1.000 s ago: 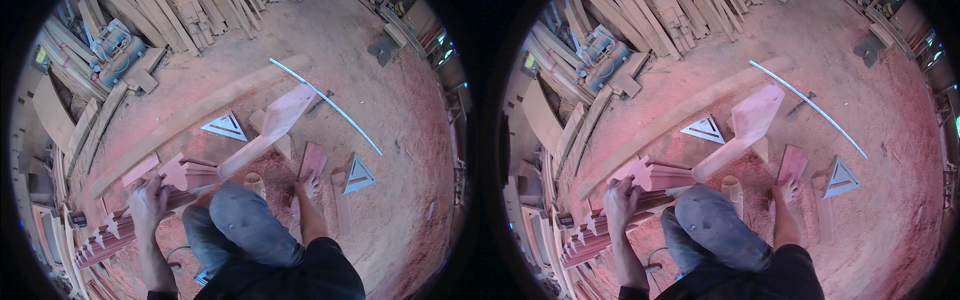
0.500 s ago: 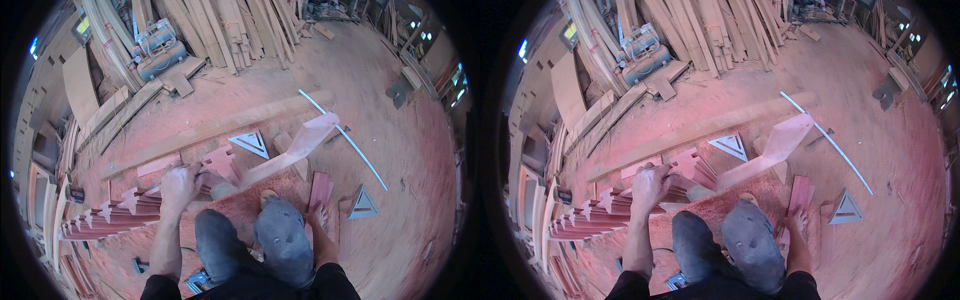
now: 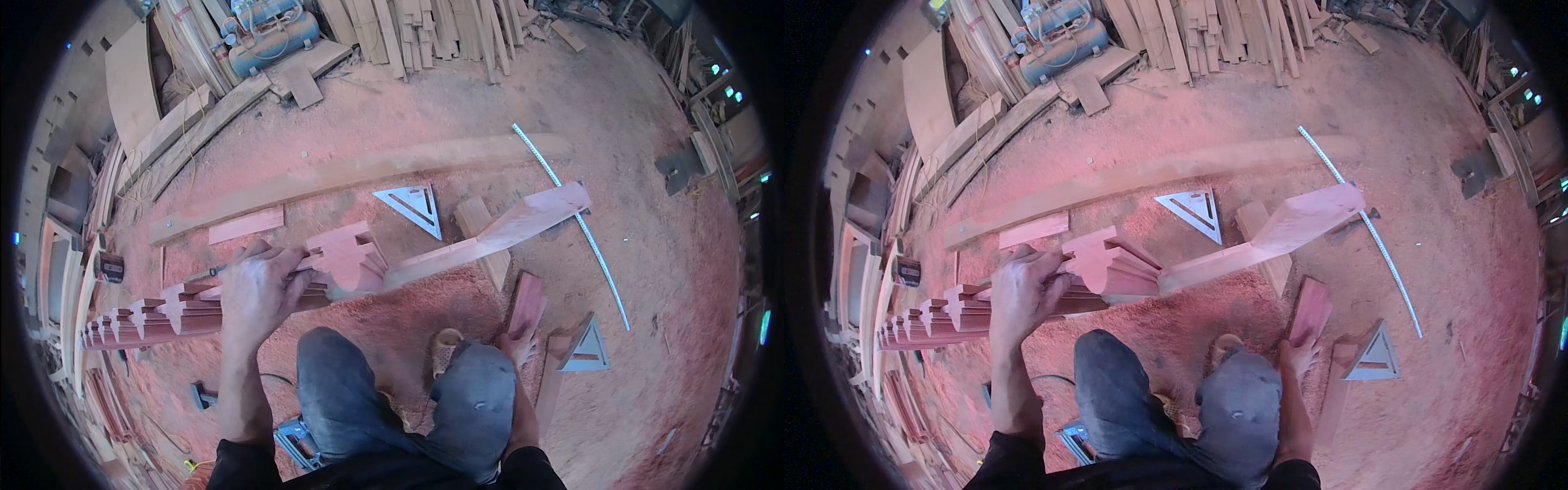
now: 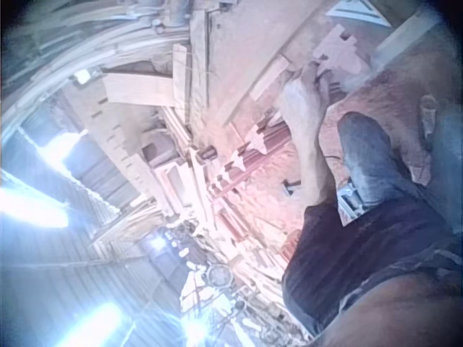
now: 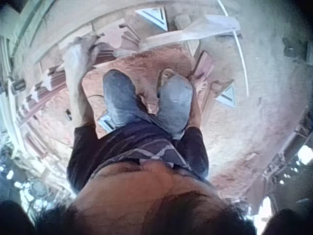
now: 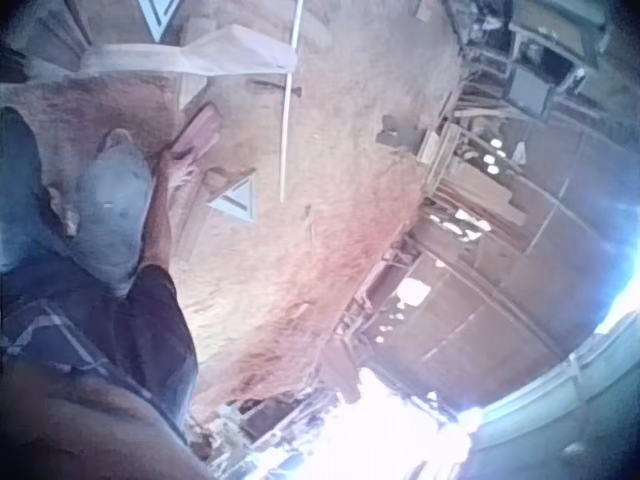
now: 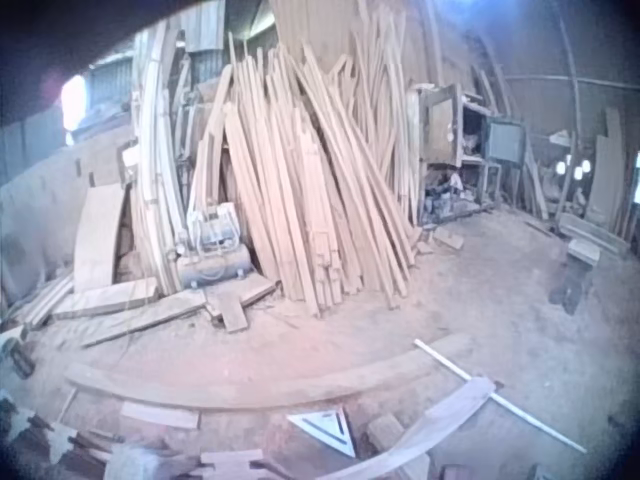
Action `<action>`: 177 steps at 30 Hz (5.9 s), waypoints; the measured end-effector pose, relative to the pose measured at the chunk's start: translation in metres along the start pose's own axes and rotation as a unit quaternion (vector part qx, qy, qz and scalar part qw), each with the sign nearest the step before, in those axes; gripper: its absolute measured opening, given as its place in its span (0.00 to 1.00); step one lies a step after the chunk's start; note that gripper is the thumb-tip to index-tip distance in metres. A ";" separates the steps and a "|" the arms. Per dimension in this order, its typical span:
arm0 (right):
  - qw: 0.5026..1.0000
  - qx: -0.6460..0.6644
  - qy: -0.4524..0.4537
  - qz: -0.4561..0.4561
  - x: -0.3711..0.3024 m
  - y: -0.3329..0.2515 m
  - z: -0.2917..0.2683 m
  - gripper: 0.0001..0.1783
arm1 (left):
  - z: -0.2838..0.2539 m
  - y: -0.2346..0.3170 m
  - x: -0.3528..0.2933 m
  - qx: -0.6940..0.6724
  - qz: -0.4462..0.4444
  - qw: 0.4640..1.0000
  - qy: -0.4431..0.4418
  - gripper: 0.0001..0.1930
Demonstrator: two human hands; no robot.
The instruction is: The person assembles small wooden pieces into a larger structure. They use a speed square to align the pieces and a nail gun to fasten them together. The person repeatedly picks up pieces, aligns them, and nails them into place.
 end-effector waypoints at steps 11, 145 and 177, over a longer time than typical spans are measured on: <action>0.994 -0.108 -0.010 -0.015 0.185 -0.072 -0.027 0.47 | 0.005 -0.005 0.003 0.034 -0.024 0.999 -0.029 0.15; 0.663 0.513 -0.361 -0.409 -0.085 -0.404 -0.116 0.42 | 0.009 -0.007 -0.004 0.031 -0.020 0.999 0.026 0.14; 0.348 0.687 -0.570 -0.288 -0.187 -0.408 -0.294 0.31 | -0.004 -0.023 -0.024 -0.282 0.050 0.956 0.058 0.40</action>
Point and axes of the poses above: each hand's wrist, its own x-axis towards the middle knuckle, its own z-axis out of the palm, y = z × x, the point moved 2 cm from there along x, towards the middle knuckle, and after that the axes turned 6 degrees about z, right-handed, at the moved point
